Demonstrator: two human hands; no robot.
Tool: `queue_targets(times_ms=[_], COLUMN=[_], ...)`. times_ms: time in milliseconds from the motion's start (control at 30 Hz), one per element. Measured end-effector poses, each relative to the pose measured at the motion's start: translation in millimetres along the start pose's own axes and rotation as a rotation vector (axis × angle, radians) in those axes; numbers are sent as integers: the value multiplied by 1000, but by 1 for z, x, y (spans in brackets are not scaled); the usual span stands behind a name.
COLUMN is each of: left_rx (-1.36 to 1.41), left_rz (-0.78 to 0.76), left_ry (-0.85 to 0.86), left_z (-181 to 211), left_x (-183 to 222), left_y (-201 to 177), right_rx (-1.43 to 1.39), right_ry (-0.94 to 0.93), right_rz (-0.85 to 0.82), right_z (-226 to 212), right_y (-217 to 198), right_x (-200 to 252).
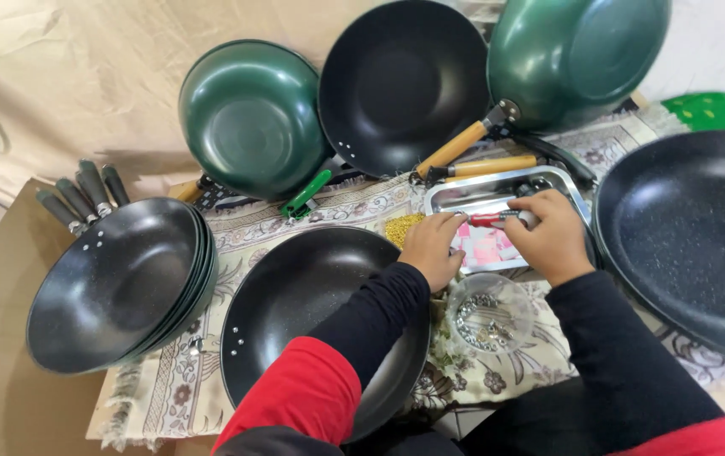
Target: Assembling metal brackets and wooden handles onto woks using a screwdriver.
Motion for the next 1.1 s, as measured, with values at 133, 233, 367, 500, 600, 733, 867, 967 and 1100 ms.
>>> queue_targets(times_ms=[133, 233, 367, 500, 600, 733, 867, 967, 1100], left_rx=[-10, -22, 292, 131, 23, -83, -36, 66, -34], left_rz=[103, 169, 95, 259, 359, 404, 347, 435, 614], left_ry=[36, 13, 103, 270, 322, 239, 107, 47, -154], left_z=[-15, -17, -7, -12, -12, -22, -41, -65, -96], left_x=[-7, -10, 8, 47, 88, 152, 216, 259, 313], left_y=[18, 10, -49, -100, -146, -163, -169, -192, -223], right_rx=[-149, -214, -173, -160, -120, -142, -122, -96, -102], right_ry=[-113, -152, -254, -560, -693, -762, -888, -937, -919], right_rz=[132, 168, 190, -10, -250, -526, -532, -525, -530], right_z=[-44, -76, -109, -117, -151, -178, -199, -205, -215], right_y=[-32, -50, -69, -64, -55, -23, -3, 13, 25], right_x=[-1, 0, 10, 15, 21, 47, 73, 85, 94])
Point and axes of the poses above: each hand's wrist, its own x-axis away from the middle knuckle, its own y-axis out of the palm, z = x × y, the point moved 2 cm from there along -x, towards the middle knuckle, and after that the axes turned 4 degrees about -y, right-handed, at the moved point
